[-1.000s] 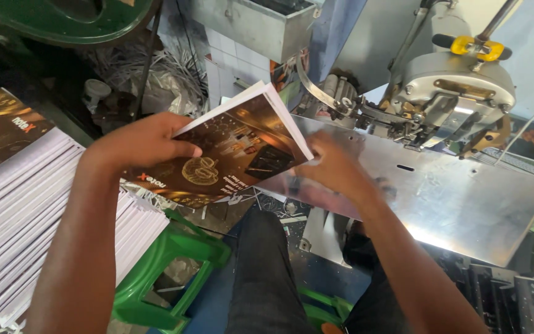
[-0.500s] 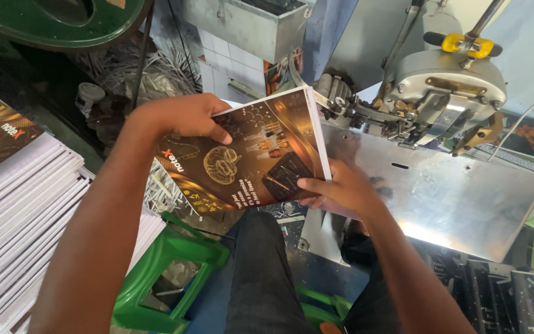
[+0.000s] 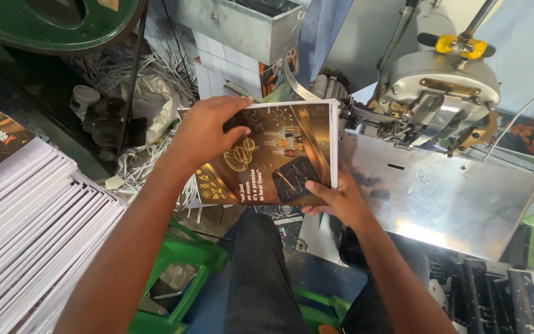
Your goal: The person repeatedly places book covers onto a binding machine, operates the lever to secure the binding, and then removes the finished covers to stack them. The process is repeated for multiple items in a continuous workflow.
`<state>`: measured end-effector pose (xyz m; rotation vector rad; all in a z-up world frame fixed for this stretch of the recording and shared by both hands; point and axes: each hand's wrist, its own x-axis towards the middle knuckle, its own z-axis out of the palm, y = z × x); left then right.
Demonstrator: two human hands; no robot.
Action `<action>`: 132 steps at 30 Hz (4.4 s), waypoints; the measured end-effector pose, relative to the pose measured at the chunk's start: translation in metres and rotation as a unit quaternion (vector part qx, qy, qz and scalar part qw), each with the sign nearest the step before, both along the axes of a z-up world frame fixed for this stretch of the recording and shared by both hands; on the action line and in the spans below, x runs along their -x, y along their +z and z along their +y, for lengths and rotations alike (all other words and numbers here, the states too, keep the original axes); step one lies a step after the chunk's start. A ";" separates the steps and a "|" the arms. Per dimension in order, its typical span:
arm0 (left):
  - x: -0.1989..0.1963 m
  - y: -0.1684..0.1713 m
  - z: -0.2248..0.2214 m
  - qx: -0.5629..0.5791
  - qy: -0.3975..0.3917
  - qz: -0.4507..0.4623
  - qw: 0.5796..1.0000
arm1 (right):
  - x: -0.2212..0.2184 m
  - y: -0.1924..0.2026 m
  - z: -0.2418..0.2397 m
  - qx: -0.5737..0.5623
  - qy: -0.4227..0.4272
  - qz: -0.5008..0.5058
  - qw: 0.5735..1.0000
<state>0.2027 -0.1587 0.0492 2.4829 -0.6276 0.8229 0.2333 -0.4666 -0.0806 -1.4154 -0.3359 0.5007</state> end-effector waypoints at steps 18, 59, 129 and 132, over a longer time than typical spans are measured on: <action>0.017 -0.011 0.077 0.289 0.171 0.271 0.902 | 0.002 -0.002 0.000 -0.010 -0.022 0.024 0.999; 0.094 -0.108 0.105 0.721 0.043 0.191 0.664 | -0.001 0.037 0.046 0.043 0.047 -0.430 0.901; -0.091 -0.120 0.039 0.497 0.250 0.158 0.815 | -0.054 0.035 0.010 0.220 -0.261 -0.108 0.934; -0.095 -0.126 0.035 0.426 0.302 0.141 0.841 | -0.052 0.035 0.002 0.239 -0.274 -0.098 0.927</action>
